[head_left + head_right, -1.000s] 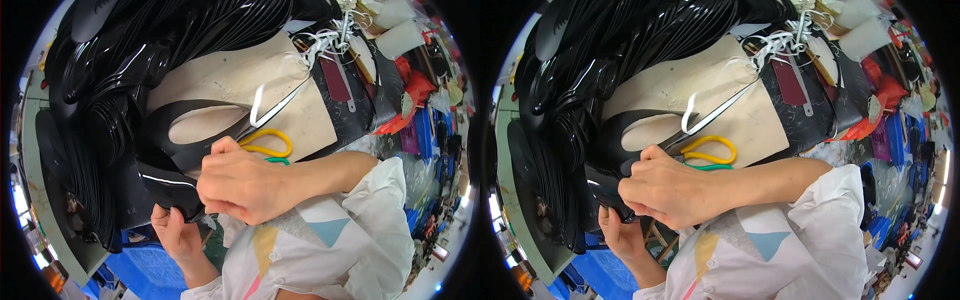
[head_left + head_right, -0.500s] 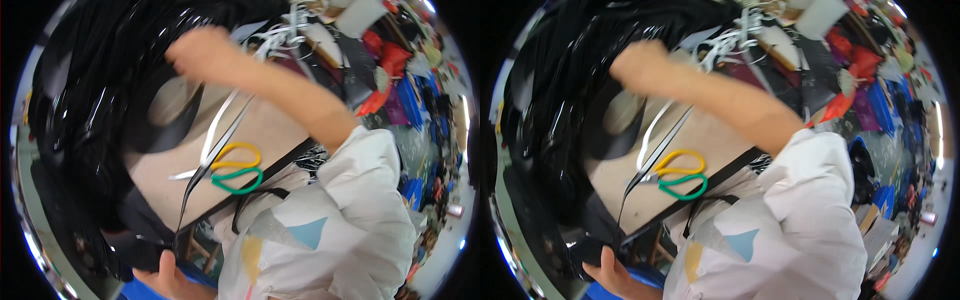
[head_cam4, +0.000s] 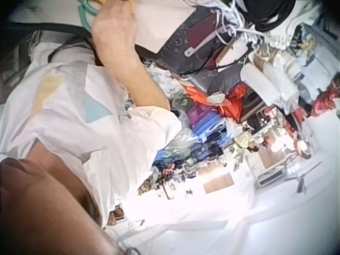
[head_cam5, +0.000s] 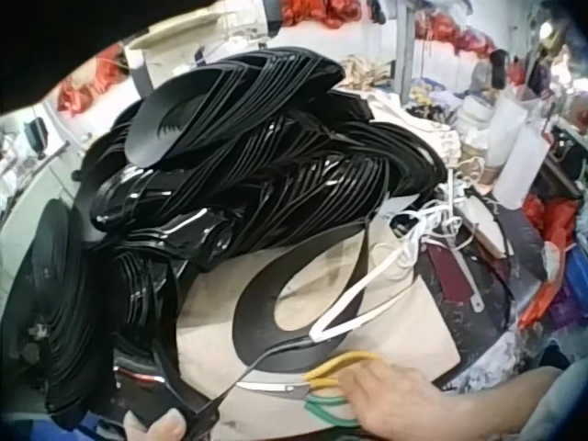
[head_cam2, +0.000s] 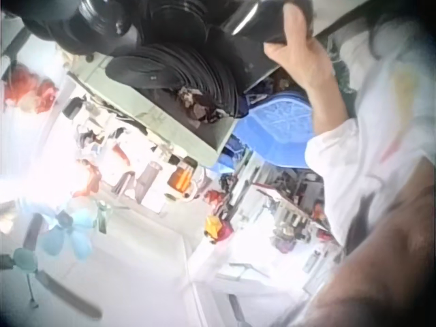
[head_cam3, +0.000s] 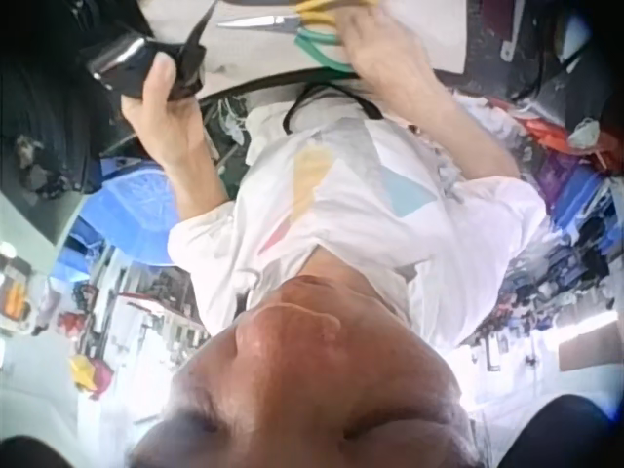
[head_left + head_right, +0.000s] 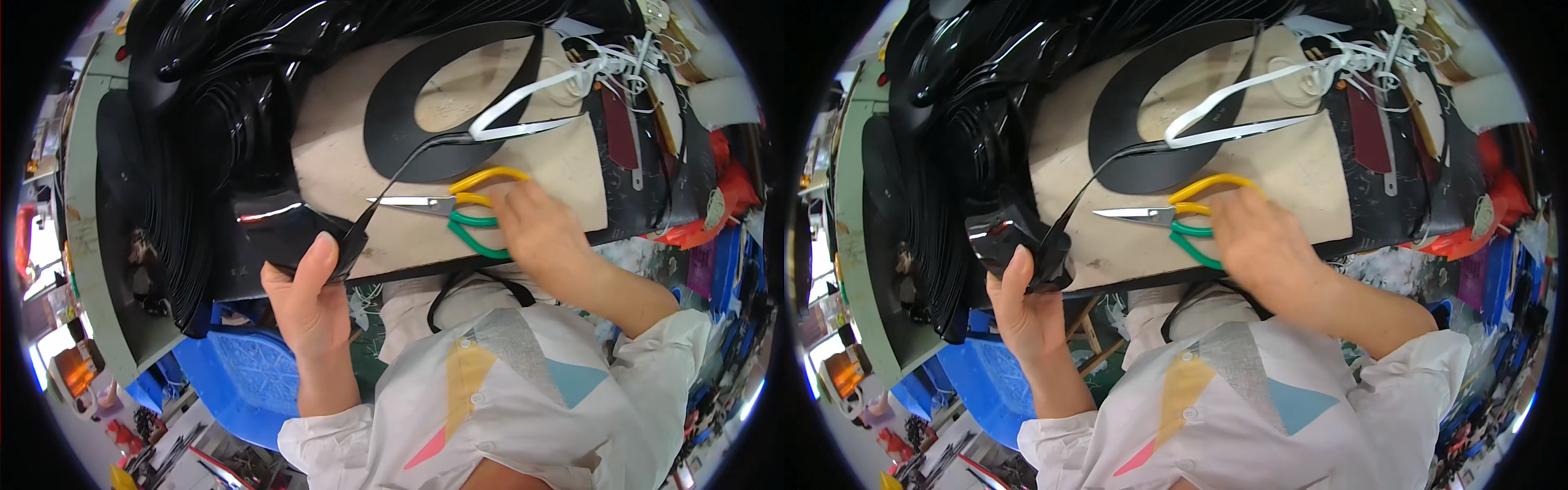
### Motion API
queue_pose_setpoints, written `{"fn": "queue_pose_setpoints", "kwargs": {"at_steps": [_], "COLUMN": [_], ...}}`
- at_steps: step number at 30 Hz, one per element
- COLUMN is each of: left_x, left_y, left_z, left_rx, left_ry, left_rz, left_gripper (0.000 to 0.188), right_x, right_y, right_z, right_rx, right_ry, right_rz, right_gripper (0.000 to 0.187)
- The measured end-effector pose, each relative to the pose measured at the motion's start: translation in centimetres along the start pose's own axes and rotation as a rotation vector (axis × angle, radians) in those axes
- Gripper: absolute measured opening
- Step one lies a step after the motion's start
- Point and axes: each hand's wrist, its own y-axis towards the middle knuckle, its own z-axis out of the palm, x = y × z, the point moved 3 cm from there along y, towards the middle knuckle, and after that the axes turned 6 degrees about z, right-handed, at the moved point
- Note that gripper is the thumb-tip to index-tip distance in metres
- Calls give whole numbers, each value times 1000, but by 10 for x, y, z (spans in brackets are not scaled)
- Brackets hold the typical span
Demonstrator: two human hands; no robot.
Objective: Manually applying protective tape to the edges of shoe component uppers and trimming excess tape with scissors.
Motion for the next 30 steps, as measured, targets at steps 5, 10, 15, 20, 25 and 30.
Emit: {"fn": "queue_pose_setpoints", "kwargs": {"at_steps": [5, 10, 15, 20, 25, 30], "left_x": [-10, -9, -11, -10, -5, 2], "left_y": [-5, -5, -6, -9, -9, -7], "left_z": [8, -5, -4, 9, 7, 11], "left_rx": [-98, -40, -8, -46, -7, 7], "left_ry": [-107, -203, -271, -248, -235, -240], "left_rz": [-17, -28, -65, -122, -75, -93], "left_gripper": [26, 24, 26, 22, 27, 28], "right_x": [-12, 4, 18, 31, 30, 26], "right_y": [-2, -9, 6, 13, 14, 16], "right_z": [-1, -4, -4, 1, 2, 3], "right_rx": [99, 286, 197, 198, 55, -36], "right_ry": [190, 766, 918, 900, 798, 754], "right_rz": [113, 203, 24, 11, 1, -35], "right_gripper": [26, 37, 61, 61, 61, 61]}}
